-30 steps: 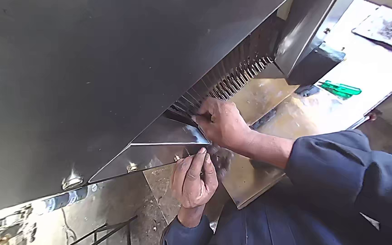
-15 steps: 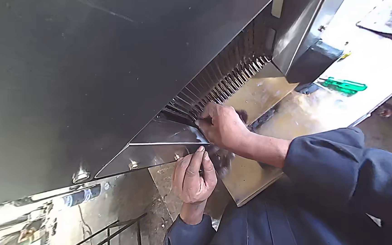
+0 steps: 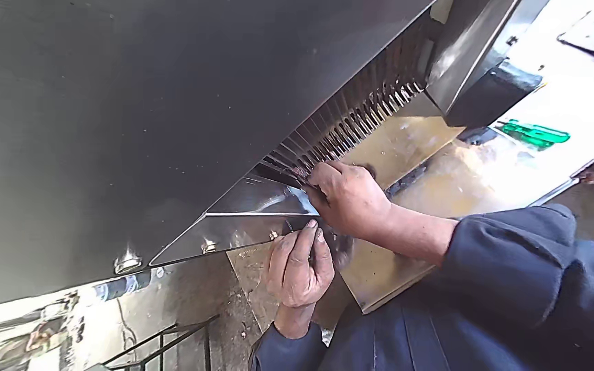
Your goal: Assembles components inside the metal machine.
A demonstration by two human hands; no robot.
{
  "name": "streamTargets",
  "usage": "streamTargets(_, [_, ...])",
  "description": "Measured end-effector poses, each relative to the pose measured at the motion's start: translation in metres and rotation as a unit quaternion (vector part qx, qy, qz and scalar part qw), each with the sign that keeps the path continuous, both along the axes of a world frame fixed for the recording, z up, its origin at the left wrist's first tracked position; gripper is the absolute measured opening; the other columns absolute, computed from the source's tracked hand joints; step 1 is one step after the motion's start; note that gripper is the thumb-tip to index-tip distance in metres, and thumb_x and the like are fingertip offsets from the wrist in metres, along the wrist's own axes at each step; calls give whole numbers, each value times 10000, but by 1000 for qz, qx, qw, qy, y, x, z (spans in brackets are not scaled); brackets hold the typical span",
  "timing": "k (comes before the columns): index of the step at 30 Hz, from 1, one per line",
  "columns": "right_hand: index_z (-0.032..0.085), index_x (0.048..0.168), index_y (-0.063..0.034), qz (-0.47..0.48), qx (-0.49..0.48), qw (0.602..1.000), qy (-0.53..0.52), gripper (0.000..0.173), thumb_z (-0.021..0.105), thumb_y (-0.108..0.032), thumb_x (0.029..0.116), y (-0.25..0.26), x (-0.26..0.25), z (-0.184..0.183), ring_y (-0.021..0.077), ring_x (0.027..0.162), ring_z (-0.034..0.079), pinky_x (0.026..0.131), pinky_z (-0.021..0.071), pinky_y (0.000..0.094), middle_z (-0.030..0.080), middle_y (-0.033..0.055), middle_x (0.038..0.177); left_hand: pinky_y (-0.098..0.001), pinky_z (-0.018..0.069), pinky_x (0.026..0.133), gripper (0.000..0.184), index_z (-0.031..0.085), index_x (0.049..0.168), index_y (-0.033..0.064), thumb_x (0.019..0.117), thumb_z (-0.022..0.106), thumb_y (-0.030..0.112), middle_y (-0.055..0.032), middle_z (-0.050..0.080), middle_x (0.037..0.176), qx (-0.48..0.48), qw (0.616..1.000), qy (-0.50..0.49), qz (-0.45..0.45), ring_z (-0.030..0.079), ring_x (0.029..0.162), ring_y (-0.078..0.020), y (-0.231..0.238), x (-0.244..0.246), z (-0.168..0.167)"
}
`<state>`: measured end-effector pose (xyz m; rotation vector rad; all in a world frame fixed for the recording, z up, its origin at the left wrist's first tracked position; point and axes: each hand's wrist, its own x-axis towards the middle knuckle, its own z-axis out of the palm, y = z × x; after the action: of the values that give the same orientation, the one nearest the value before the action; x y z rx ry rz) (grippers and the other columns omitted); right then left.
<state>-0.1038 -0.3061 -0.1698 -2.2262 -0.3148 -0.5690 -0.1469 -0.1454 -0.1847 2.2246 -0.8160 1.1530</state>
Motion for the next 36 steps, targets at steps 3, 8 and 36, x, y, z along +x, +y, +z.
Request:
streamTargets(3, [670, 924, -69, -2, -41, 996, 84, 105, 667, -174, 926, 3, 10, 2, 250, 739, 693, 599, 558, 428, 673, 92, 846, -244, 524, 815, 220, 739, 981, 11, 1005, 608, 187, -89, 682, 829, 2, 1000, 2, -2, 652, 807, -137, 0, 1, 1])
streamTargets(8, [676, 933, -85, 12, -8, 982, 186, 126, 661, -207, 959, 5, 14, 3, 246, 814, 692, 694, 570, 456, 681, 81, 883, -241, 526, 834, 219, 740, 970, 10, 1000, 613, 186, -87, 682, 829, -7, 1000, -5, -4, 654, 821, -141, 0, 0, -1])
streamTargets(36, [718, 926, -84, 65, 133, 974, 171, 87, 717, -170, 935, -9, 15, 25, 187, 800, 685, 710, 576, 428, 693, 50, 865, -227, 534, 782, 208, 733, 949, -6, 992, 614, 159, -97, 666, 795, 7, 1000, -15, 2, 646, 778, -136, -3, 2, 0])
